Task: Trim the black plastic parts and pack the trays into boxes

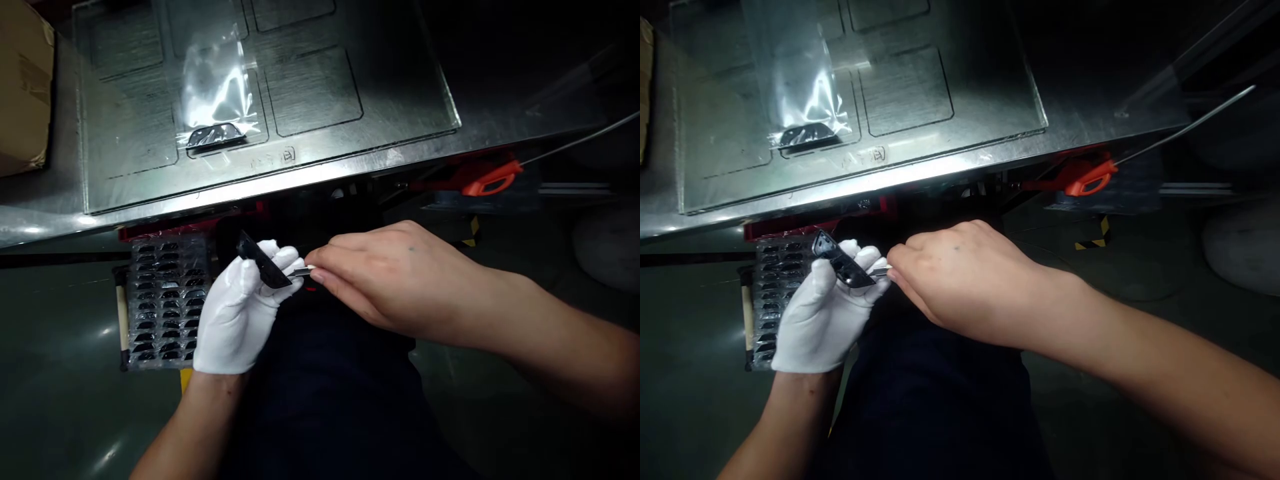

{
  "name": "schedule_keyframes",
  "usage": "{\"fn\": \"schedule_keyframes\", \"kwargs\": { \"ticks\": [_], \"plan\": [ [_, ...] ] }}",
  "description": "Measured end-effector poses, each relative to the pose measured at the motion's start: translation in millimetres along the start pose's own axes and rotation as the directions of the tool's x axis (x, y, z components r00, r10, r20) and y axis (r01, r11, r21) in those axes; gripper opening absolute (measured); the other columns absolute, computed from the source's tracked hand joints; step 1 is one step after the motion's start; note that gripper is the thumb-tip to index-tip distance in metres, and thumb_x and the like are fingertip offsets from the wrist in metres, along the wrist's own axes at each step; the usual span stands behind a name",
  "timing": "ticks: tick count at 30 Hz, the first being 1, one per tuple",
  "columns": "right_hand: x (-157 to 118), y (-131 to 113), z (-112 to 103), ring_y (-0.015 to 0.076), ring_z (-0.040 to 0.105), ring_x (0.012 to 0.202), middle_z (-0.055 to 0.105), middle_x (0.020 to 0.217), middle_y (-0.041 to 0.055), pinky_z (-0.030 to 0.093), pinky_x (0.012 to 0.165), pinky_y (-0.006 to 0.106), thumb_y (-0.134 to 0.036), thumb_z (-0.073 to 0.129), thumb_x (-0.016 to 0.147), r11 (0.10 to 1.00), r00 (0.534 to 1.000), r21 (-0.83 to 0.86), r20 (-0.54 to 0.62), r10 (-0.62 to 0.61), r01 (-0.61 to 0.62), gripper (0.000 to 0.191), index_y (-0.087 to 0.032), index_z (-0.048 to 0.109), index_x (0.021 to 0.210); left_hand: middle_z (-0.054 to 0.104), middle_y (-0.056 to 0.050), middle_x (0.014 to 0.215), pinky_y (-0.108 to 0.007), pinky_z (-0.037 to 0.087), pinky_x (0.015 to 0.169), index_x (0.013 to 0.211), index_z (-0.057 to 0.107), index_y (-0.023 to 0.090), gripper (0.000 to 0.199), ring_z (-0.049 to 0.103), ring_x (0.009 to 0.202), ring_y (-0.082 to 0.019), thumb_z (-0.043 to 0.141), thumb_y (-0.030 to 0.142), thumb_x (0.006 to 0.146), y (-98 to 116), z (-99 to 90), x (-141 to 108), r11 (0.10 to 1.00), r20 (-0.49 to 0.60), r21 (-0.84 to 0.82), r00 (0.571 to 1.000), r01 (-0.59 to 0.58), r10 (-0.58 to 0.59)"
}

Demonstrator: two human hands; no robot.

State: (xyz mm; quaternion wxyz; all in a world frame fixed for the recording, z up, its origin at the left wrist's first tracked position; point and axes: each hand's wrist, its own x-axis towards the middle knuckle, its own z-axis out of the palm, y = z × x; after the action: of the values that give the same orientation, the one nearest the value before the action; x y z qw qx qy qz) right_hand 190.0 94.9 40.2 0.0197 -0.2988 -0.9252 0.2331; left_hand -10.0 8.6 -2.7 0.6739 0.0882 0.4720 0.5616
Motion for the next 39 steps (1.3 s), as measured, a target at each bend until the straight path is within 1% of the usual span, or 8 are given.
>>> {"fn": "schedule_keyframes", "kwargs": {
  "ticks": [14, 20, 26, 29, 32, 35, 37, 39],
  "plan": [
    [5, -4, 3, 0.016, 0.062, 0.068, 0.073, 0.086, 0.0053, 0.032, 0.059, 0.029, -0.023, 0.045, 0.105, 0.993, 0.998, -0.115, 0.057, -0.033, 0.039, 0.028, -0.019, 0.073, 0.108, 0.079, -0.007, 0.11, -0.033, 0.065, 0.092, 0.112, 0.073, 0.022, 0.034, 0.076, 0.105, -0.023, 0.083, 0.04, 0.085, 0, -2.9, 0, 0.999, -0.027, 0.047, 0.999, -0.023, 0.024],
    [4, -3, 2, 0.015, 0.058, 0.063, 0.072, 0.083, 0.004, 0.026, 0.056, 0.029, -0.018, 0.047, 0.103, 0.987, 0.993, -0.147, 0.113, -0.043, 0.059, 0.025, -0.019, 0.072, 0.104, 0.079, -0.007, 0.11, -0.029, 0.066, 0.085, 0.112, 0.073, 0.021, 0.032, 0.076, 0.103, -0.023, 0.082, 0.039, 0.087, -2, -3.2, 1, 0.998, -0.04, 0.054, 0.999, -0.027, 0.029],
    [4, -4, 5, 0.0157, 0.061, 0.066, 0.072, 0.085, 0.0049, 0.032, 0.058, 0.027, -0.021, 0.046, 0.105, 0.995, 0.992, -0.093, 0.123, -0.035, 0.047, 0.027, -0.019, 0.073, 0.107, 0.078, -0.007, 0.112, -0.029, 0.066, 0.085, 0.113, 0.073, 0.021, 0.032, 0.076, 0.103, -0.023, 0.081, 0.038, 0.087, -5, -4.9, 4, 0.997, -0.059, 0.063, 0.997, -0.052, 0.056],
    [1, -3, 4, 0.016, 0.064, 0.072, 0.073, 0.09, 0.0061, 0.041, 0.062, 0.027, -0.028, 0.046, 0.107, 0.999, 0.999, 0.008, 0.017, -0.038, 0.038, 0.03, -0.019, 0.073, 0.116, 0.078, -0.008, 0.113, -0.031, 0.065, 0.088, 0.113, 0.074, 0.022, 0.03, 0.076, 0.104, -0.023, 0.081, 0.037, 0.088, -6, -8.1, 5, 0.995, -0.064, 0.051, 0.994, -0.09, 0.093],
    [3, 15, 0, 0.0174, 0.067, 0.084, 0.074, 0.103, 0.0085, 0.049, 0.071, 0.028, -0.028, 0.047, 0.107, 0.998, 0.974, 0.059, -0.224, 0.016, -0.003, 0.034, -0.019, 0.067, 0.133, 0.078, -0.009, 0.114, -0.033, 0.066, 0.09, 0.114, 0.075, 0.022, 0.029, 0.076, 0.103, -0.023, 0.08, 0.035, 0.088, -6, -9.6, 2, 0.996, -0.107, 0.05, 0.992, -0.069, 0.074],
    [22, 58, -9, 0.0207, 0.066, 0.097, 0.072, 0.113, 0.0114, 0.052, 0.084, 0.032, -0.021, 0.047, 0.105, 0.985, 0.891, -0.012, -0.43, 0.15, -0.171, 0.039, -0.017, 0.065, 0.139, 0.079, -0.01, 0.113, -0.034, 0.066, 0.09, 0.113, 0.076, 0.021, 0.032, 0.077, 0.102, -0.025, 0.082, 0.036, 0.086, -6, -7.4, 0, 0.997, -0.172, 0.074, 0.985, -0.01, 0.023],
    [39, 93, -22, 0.0223, 0.064, 0.101, 0.071, 0.113, 0.0124, 0.051, 0.091, 0.035, -0.02, 0.046, 0.105, 0.954, 0.828, -0.053, -0.513, 0.227, -0.294, 0.038, -0.017, 0.069, 0.135, 0.079, -0.01, 0.11, -0.034, 0.067, 0.088, 0.111, 0.077, 0.019, 0.035, 0.077, 0.101, -0.027, 0.085, 0.038, 0.082, -7, -3.2, 2, 0.997, -0.2, 0.082, 0.98, 0.009, 0.008],
    [52, 118, -35, 0.0243, 0.063, 0.106, 0.071, 0.115, 0.0135, 0.051, 0.096, 0.037, -0.02, 0.045, 0.105, 0.936, 0.78, -0.055, -0.571, 0.257, -0.348, 0.039, -0.017, 0.07, 0.134, 0.079, -0.011, 0.107, -0.034, 0.067, 0.085, 0.108, 0.077, 0.019, 0.039, 0.077, 0.099, -0.028, 0.089, 0.039, 0.077, -7, 3.4, 4, 0.996, -0.214, 0.089, 0.977, 0.021, -0.001]
  ]
}}
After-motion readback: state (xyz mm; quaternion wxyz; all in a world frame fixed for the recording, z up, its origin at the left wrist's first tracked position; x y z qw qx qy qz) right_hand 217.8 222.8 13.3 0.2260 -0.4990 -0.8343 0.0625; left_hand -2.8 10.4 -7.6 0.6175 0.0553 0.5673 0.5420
